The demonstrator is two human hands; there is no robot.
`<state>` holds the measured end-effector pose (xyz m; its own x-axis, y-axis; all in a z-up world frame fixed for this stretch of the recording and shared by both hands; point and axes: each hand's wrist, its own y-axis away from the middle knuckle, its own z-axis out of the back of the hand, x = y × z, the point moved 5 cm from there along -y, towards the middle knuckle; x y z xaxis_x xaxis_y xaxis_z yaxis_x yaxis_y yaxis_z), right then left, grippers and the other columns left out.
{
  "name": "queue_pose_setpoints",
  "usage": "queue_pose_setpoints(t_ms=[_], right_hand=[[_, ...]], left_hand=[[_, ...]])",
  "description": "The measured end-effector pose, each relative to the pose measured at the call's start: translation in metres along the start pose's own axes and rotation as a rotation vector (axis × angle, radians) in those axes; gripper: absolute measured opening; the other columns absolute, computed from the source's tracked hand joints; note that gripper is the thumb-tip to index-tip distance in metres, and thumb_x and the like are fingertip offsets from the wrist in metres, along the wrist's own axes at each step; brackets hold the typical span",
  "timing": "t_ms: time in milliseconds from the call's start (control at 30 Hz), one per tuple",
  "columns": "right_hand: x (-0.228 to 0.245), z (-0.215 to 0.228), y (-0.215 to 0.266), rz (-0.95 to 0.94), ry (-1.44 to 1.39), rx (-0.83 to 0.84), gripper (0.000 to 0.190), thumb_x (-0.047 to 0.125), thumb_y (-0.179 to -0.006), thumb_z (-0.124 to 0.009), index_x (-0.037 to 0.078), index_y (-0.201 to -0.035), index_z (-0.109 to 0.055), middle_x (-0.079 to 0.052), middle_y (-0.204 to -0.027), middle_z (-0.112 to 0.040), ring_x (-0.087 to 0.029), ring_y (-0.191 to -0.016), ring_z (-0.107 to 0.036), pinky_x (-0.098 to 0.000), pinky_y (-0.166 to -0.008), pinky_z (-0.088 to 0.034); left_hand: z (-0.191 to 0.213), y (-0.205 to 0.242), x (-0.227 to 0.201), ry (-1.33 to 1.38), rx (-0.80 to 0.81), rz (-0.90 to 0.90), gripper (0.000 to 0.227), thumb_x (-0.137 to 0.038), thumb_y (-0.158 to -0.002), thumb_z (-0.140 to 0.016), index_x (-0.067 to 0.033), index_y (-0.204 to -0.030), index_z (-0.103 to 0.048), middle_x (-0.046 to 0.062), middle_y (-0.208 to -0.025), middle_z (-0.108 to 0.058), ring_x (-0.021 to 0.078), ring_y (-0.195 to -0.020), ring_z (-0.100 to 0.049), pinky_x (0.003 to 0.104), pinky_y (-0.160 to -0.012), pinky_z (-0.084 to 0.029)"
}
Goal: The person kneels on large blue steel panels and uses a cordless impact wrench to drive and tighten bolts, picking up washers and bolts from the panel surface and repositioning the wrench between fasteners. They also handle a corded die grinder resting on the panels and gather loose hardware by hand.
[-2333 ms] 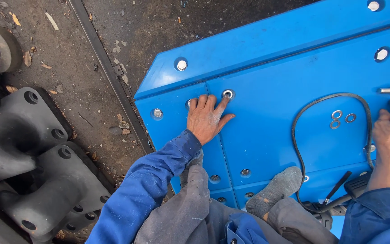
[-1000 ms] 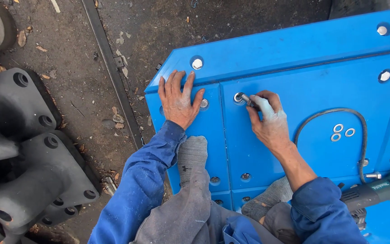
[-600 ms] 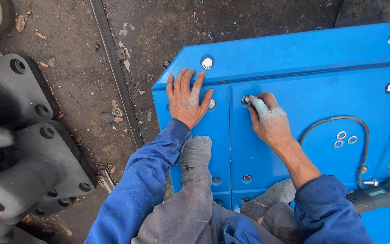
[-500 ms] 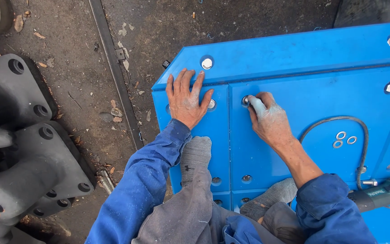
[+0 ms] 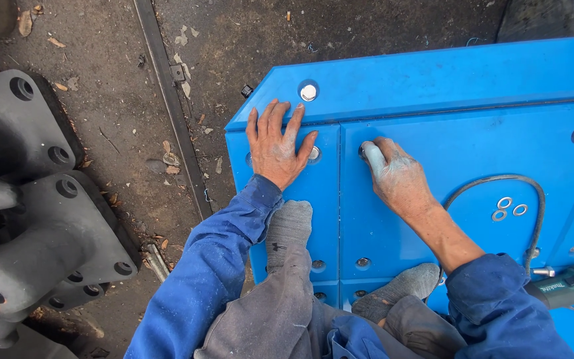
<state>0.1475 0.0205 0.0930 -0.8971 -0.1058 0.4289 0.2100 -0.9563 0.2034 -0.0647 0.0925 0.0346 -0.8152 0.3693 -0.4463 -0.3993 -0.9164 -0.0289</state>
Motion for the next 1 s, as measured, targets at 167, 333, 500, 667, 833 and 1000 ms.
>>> queue_pose_setpoints(t_ms=[167, 333, 500, 667, 833, 1000], right_hand=[[-0.002, -0.007, 0.001, -0.017, 0.043, 0.016, 0.034, 0.000, -0.089, -0.065, 0.005, -0.123, -0.064, -0.016, -0.118, -0.065, -0.035, -0.103, -0.069, -0.0437, -0.078, -0.062], [-0.001, -0.008, 0.005, -0.070, 0.055, -0.100, 0.018, 0.013, -0.099, -0.070, 0.002, -0.112, -0.064, -0.016, -0.102, -0.063, -0.033, -0.085, -0.067, -0.0444, -0.069, -0.058], [-0.002, -0.016, 0.005, -0.107, 0.111, -0.137, 0.023, 0.020, -0.099, -0.076, 0.002, -0.102, -0.061, -0.015, -0.094, -0.059, -0.031, -0.079, -0.064, -0.0439, -0.063, -0.052], [-0.004, -0.026, 0.013, -0.158, 0.177, -0.189, 0.031, 0.024, -0.103, -0.079, 0.002, -0.099, -0.057, -0.015, -0.092, -0.055, -0.028, -0.076, -0.062, -0.0416, -0.059, -0.050], [-0.004, -0.015, 0.013, -0.184, 0.104, -0.233, 0.029, 0.022, -0.101, -0.079, 0.001, -0.106, -0.060, -0.016, -0.097, -0.057, -0.031, -0.079, -0.064, -0.0411, -0.059, -0.051], [-0.005, 0.000, 0.009, -0.027, 0.012, -0.181, 0.021, 0.013, -0.102, -0.076, 0.007, -0.119, -0.065, -0.012, -0.107, -0.062, -0.028, -0.087, -0.067, -0.0391, -0.065, -0.056]], left_hand=[[-0.001, -0.001, 0.001, -0.006, 0.023, 0.002, 0.057, -0.052, -0.100, -0.069, -0.0182, -0.144, -0.058, 0.014, -0.142, -0.054, 0.0355, -0.144, -0.042, 0.062, -0.125, -0.019], [0.003, 0.000, -0.001, 0.006, 0.015, 0.008, 0.056, -0.050, -0.100, -0.070, -0.0186, -0.145, -0.057, 0.013, -0.143, -0.053, 0.0347, -0.145, -0.042, 0.062, -0.126, -0.020], [0.004, -0.003, 0.000, -0.007, 0.017, 0.010, 0.054, -0.048, -0.103, -0.071, -0.0207, -0.147, -0.056, 0.011, -0.144, -0.053, 0.0332, -0.147, -0.042, 0.060, -0.128, -0.020], [0.002, 0.003, -0.002, 0.004, 0.000, -0.023, 0.055, -0.049, -0.104, -0.071, -0.0201, -0.148, -0.054, 0.011, -0.145, -0.051, 0.0338, -0.147, -0.041, 0.060, -0.128, -0.018], [0.003, -0.002, -0.001, -0.003, 0.016, 0.007, 0.056, -0.049, -0.101, -0.072, -0.0206, -0.146, -0.056, 0.012, -0.143, -0.051, 0.0338, -0.145, -0.041, 0.061, -0.126, -0.018], [0.001, 0.002, -0.001, -0.006, 0.014, 0.000, 0.055, -0.050, -0.102, -0.072, -0.0208, -0.146, -0.056, 0.011, -0.144, -0.051, 0.0334, -0.146, -0.041, 0.062, -0.128, -0.018]])
